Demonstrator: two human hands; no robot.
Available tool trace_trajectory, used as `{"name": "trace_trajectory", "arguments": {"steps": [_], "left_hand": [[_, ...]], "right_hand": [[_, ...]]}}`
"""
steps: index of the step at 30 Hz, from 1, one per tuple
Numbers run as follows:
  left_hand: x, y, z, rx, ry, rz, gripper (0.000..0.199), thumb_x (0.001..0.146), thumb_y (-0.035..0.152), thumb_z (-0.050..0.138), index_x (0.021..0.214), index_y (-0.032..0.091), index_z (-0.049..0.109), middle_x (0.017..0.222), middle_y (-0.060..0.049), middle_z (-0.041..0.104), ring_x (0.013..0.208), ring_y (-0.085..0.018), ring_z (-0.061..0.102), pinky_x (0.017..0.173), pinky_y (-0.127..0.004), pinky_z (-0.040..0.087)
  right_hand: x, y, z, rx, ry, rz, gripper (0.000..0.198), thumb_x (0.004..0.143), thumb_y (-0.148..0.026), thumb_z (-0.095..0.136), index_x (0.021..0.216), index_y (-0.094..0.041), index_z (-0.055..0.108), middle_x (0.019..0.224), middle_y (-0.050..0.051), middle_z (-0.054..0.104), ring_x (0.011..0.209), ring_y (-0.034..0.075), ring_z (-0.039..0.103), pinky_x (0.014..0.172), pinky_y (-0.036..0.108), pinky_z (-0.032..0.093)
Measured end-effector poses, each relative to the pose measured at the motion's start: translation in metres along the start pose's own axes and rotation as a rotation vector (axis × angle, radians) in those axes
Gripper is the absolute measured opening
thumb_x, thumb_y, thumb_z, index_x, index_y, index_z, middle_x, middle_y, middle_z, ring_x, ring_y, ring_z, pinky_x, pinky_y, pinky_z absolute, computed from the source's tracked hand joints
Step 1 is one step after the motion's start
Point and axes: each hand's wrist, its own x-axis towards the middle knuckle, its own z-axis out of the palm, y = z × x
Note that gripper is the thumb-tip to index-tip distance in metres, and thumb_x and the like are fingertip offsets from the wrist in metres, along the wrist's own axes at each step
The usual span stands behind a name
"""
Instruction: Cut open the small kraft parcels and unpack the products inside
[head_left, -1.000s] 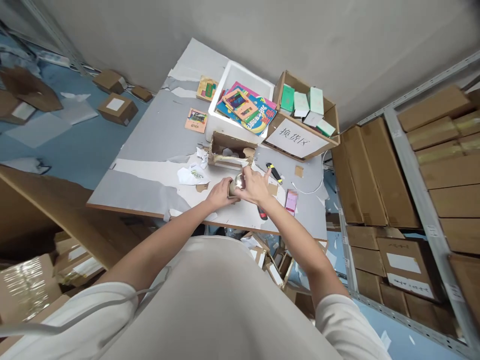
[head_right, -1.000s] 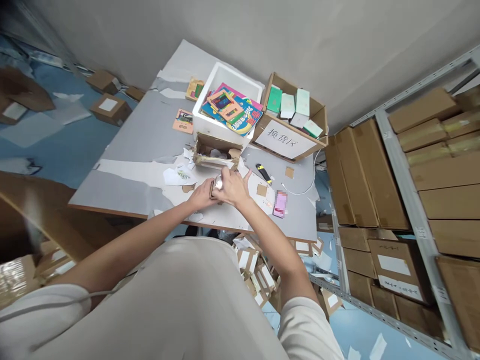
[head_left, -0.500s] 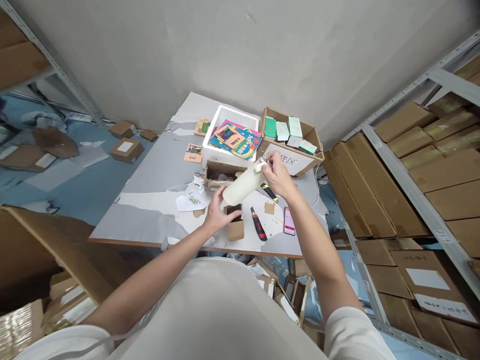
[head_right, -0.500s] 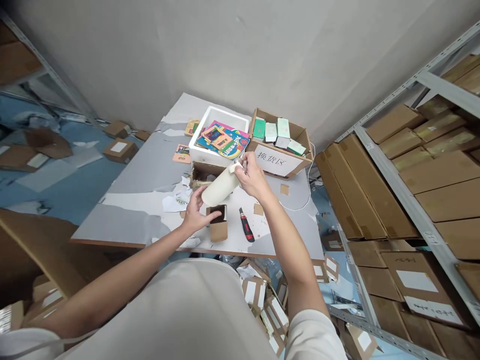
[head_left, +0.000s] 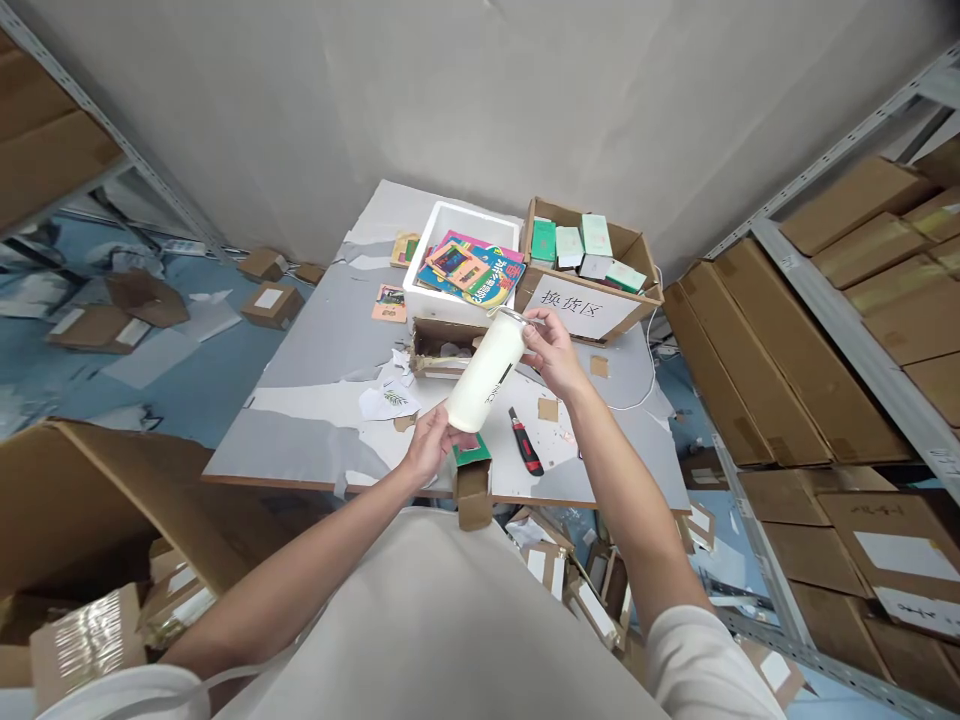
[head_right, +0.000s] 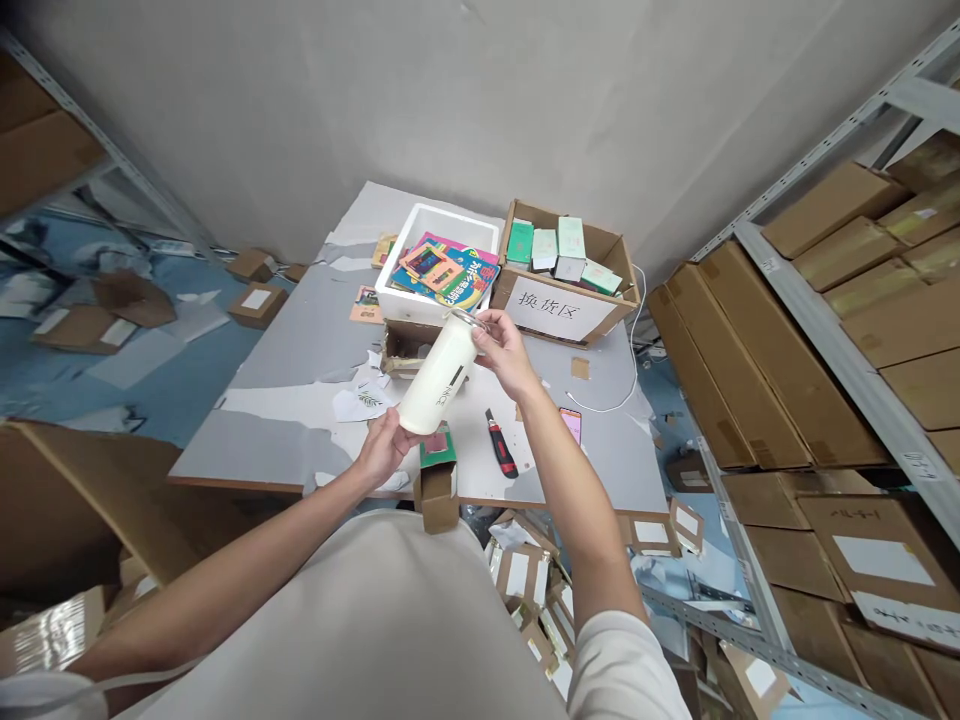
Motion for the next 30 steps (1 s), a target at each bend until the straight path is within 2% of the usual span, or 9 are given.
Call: {"name": "trace_trajectory", "arguments": {"steps": [3, 7, 11, 14, 18, 21, 23, 26, 30], "left_hand": [[0.001, -0.003, 0.002, 0.011, 0.007, 0.043, 0.08, 0.069, 0.063, 0.07, 0.131, 0.016, 0.049, 0.125, -0.017, 0.061, 0.101, -0.028, 0.066, 0.084, -0.044, 0.055], [-0.001, -0.002, 0.004, 0.049, 0.047, 0.107, 0.088, 0.059, 0.038, 0.086, 0.132, 0.026, 0.039, 0.129, -0.012, 0.058, 0.1, -0.024, 0.067, 0.087, -0.042, 0.054], [-0.005, 0.003, 0.009, -0.059, -0.041, 0.004, 0.066, 0.07, 0.057, 0.073, 0.121, 0.021, 0.049, 0.119, -0.013, 0.065, 0.099, -0.028, 0.068, 0.089, -0.046, 0.052], [-0.006, 0.003, 0.01, -0.098, -0.052, -0.056, 0.069, 0.072, 0.069, 0.063, 0.115, 0.016, 0.056, 0.111, -0.015, 0.069, 0.101, -0.031, 0.067, 0.086, -0.045, 0.053], [-0.005, -0.001, 0.01, -0.064, 0.007, -0.056, 0.06, 0.074, 0.066, 0.064, 0.104, 0.014, 0.061, 0.106, -0.014, 0.071, 0.098, -0.029, 0.068, 0.081, -0.042, 0.054], [-0.004, -0.002, 0.009, -0.037, 0.005, -0.021, 0.058, 0.075, 0.061, 0.066, 0.112, 0.016, 0.059, 0.118, -0.013, 0.067, 0.103, -0.026, 0.066, 0.083, -0.039, 0.054], [-0.004, -0.002, 0.009, -0.005, 0.012, 0.005, 0.07, 0.069, 0.053, 0.075, 0.126, 0.021, 0.049, 0.123, -0.012, 0.064, 0.101, -0.024, 0.066, 0.082, -0.036, 0.055], [-0.004, -0.003, 0.009, 0.049, 0.049, 0.027, 0.088, 0.061, 0.041, 0.084, 0.133, 0.025, 0.036, 0.116, -0.009, 0.067, 0.092, -0.02, 0.068, 0.076, -0.032, 0.055], [-0.008, -0.003, 0.008, -0.008, -0.008, -0.05, 0.071, 0.071, 0.061, 0.07, 0.123, 0.018, 0.046, 0.098, -0.01, 0.071, 0.081, -0.022, 0.07, 0.078, -0.038, 0.054]], "right_hand": [[0.003, 0.002, -0.003, -0.04, 0.014, 0.007, 0.042, 0.066, -0.053, 0.075, 0.091, -0.029, 0.051, 0.088, -0.004, 0.054, 0.075, 0.012, 0.052, 0.064, 0.027, 0.053], [0.008, 0.006, -0.006, -0.094, 0.006, -0.059, 0.041, 0.068, -0.054, 0.074, 0.093, -0.028, 0.053, 0.091, -0.002, 0.053, 0.077, 0.013, 0.052, 0.067, 0.028, 0.052], [0.011, 0.007, -0.01, -0.06, -0.026, -0.173, 0.045, 0.065, -0.055, 0.076, 0.096, -0.028, 0.057, 0.103, 0.001, 0.056, 0.092, 0.016, 0.053, 0.076, 0.028, 0.051], [0.011, 0.006, -0.011, 0.031, -0.07, -0.106, 0.041, 0.068, -0.053, 0.075, 0.096, -0.029, 0.056, 0.102, 0.0, 0.057, 0.087, 0.015, 0.055, 0.072, 0.028, 0.051], [0.009, 0.007, -0.008, 0.059, -0.013, -0.08, 0.041, 0.066, -0.048, 0.078, 0.093, -0.029, 0.054, 0.093, -0.003, 0.057, 0.074, 0.012, 0.054, 0.062, 0.024, 0.05], [0.009, 0.009, -0.007, 0.019, 0.037, -0.079, 0.044, 0.064, -0.051, 0.078, 0.092, -0.029, 0.052, 0.094, -0.002, 0.057, 0.075, 0.012, 0.054, 0.061, 0.024, 0.05], [0.009, 0.011, -0.007, -0.022, 0.059, -0.069, 0.045, 0.064, -0.053, 0.077, 0.092, -0.029, 0.052, 0.095, -0.002, 0.057, 0.075, 0.012, 0.054, 0.061, 0.025, 0.05], [0.008, 0.014, -0.009, -0.074, 0.089, -0.059, 0.048, 0.062, -0.057, 0.076, 0.093, -0.029, 0.052, 0.099, -0.001, 0.057, 0.079, 0.014, 0.055, 0.064, 0.026, 0.05], [0.002, 0.014, -0.017, -0.058, 0.019, -0.057, 0.059, 0.059, -0.071, 0.07, 0.099, -0.029, 0.056, 0.112, 0.002, 0.058, 0.096, 0.019, 0.056, 0.074, 0.032, 0.052]]}}
